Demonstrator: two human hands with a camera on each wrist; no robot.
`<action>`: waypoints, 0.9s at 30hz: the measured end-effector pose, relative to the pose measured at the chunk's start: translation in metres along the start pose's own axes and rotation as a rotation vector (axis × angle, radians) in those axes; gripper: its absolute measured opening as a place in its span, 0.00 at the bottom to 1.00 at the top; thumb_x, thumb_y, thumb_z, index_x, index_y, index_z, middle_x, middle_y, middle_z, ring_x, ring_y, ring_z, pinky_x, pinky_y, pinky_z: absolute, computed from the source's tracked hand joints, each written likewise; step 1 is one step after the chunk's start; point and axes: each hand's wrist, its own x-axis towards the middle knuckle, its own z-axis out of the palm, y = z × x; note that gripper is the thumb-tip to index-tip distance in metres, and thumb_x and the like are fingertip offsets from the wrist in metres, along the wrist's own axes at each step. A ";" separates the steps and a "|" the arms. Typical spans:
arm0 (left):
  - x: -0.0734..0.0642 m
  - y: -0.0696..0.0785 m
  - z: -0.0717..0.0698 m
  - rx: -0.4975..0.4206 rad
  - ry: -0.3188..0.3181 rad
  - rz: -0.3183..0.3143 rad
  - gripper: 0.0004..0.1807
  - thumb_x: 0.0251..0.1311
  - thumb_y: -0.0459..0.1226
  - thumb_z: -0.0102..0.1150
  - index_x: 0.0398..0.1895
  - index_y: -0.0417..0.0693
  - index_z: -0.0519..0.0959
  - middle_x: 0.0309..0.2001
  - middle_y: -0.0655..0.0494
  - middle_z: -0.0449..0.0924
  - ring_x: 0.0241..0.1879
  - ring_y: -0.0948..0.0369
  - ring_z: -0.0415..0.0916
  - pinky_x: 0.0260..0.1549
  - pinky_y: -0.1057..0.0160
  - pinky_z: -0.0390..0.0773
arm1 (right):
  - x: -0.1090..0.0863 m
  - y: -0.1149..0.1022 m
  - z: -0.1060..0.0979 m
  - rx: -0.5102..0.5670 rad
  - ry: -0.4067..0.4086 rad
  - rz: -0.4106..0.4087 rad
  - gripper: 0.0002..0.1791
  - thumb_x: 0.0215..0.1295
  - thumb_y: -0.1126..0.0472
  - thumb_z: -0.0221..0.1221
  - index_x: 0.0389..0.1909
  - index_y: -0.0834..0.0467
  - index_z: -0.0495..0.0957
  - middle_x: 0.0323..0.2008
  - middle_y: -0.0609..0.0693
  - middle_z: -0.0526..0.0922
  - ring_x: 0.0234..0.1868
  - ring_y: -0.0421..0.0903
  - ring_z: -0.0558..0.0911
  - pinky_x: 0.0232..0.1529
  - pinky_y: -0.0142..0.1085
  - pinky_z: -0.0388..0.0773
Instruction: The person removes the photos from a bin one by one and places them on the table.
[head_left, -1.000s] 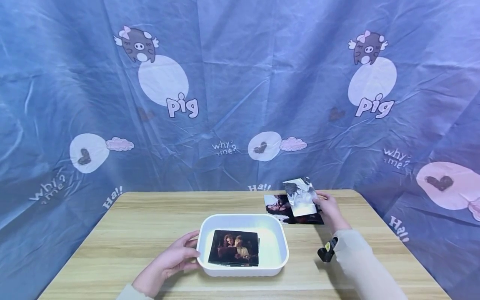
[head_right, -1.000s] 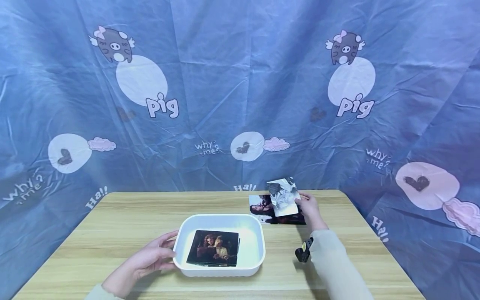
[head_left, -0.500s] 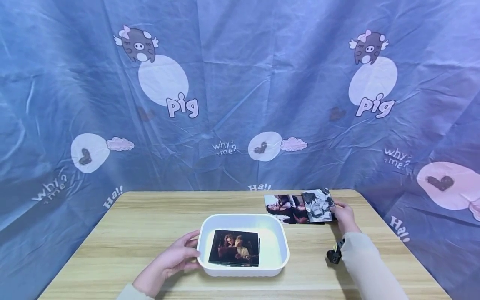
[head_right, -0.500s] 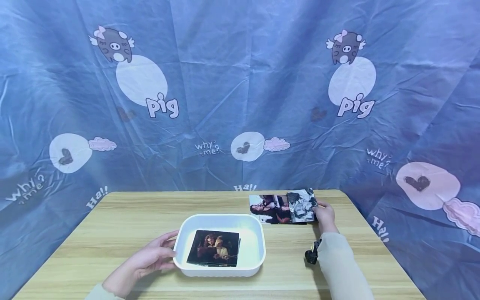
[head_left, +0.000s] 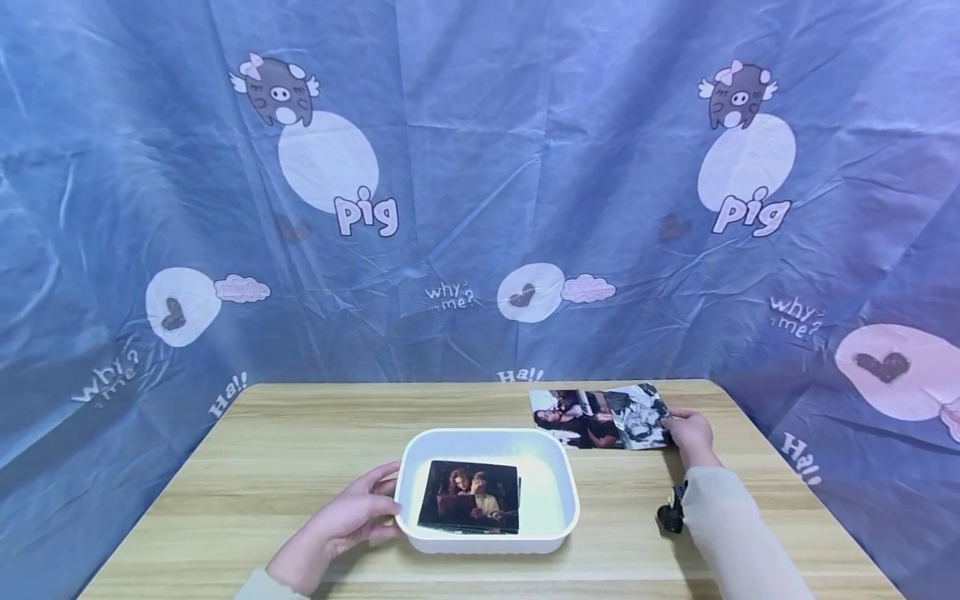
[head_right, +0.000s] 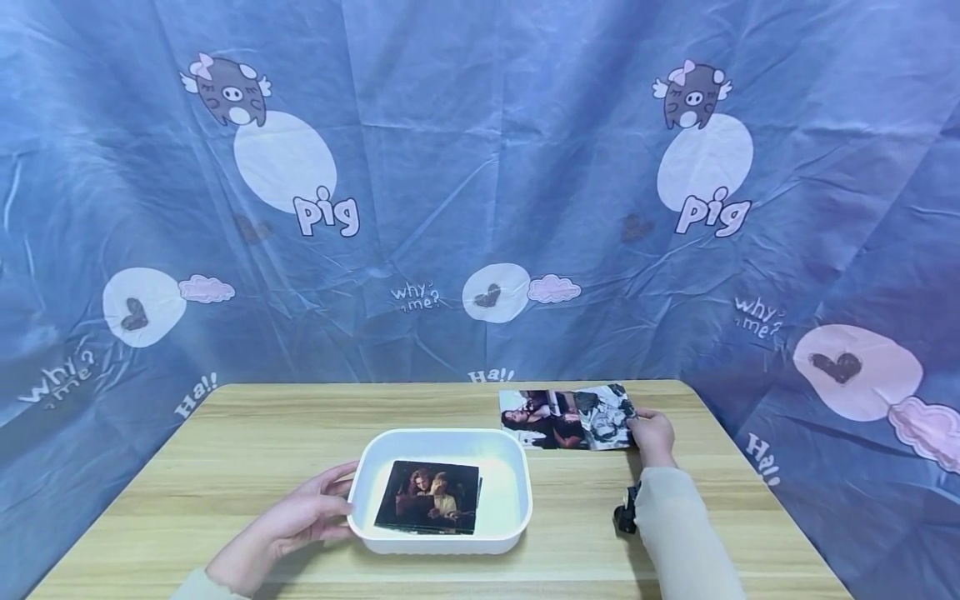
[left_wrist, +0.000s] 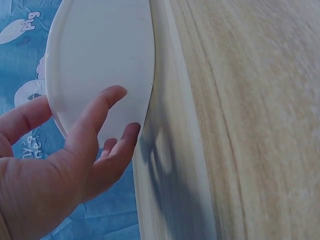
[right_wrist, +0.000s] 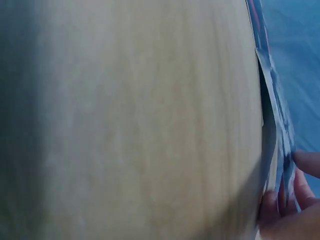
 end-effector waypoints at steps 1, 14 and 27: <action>0.000 0.000 0.000 0.002 0.001 -0.001 0.46 0.53 0.24 0.51 0.73 0.28 0.39 0.70 0.21 0.42 0.54 0.40 0.76 0.47 0.49 0.85 | -0.002 -0.002 -0.001 -0.016 -0.008 0.001 0.25 0.63 0.66 0.53 0.58 0.77 0.67 0.58 0.76 0.68 0.57 0.67 0.68 0.63 0.53 0.67; 0.001 0.002 0.001 0.011 0.007 -0.014 0.46 0.52 0.24 0.51 0.73 0.28 0.40 0.70 0.21 0.44 0.53 0.42 0.77 0.47 0.49 0.85 | -0.017 -0.053 0.001 0.079 -0.266 0.023 0.40 0.70 0.55 0.50 0.73 0.71 0.43 0.71 0.76 0.49 0.72 0.68 0.52 0.76 0.54 0.52; 0.000 0.003 0.001 0.009 0.006 -0.011 0.46 0.52 0.24 0.51 0.73 0.27 0.39 0.70 0.20 0.42 0.56 0.39 0.75 0.48 0.49 0.85 | -0.058 -0.102 0.037 0.157 -0.467 -0.143 0.37 0.70 0.56 0.52 0.73 0.68 0.50 0.70 0.72 0.56 0.70 0.65 0.59 0.75 0.54 0.57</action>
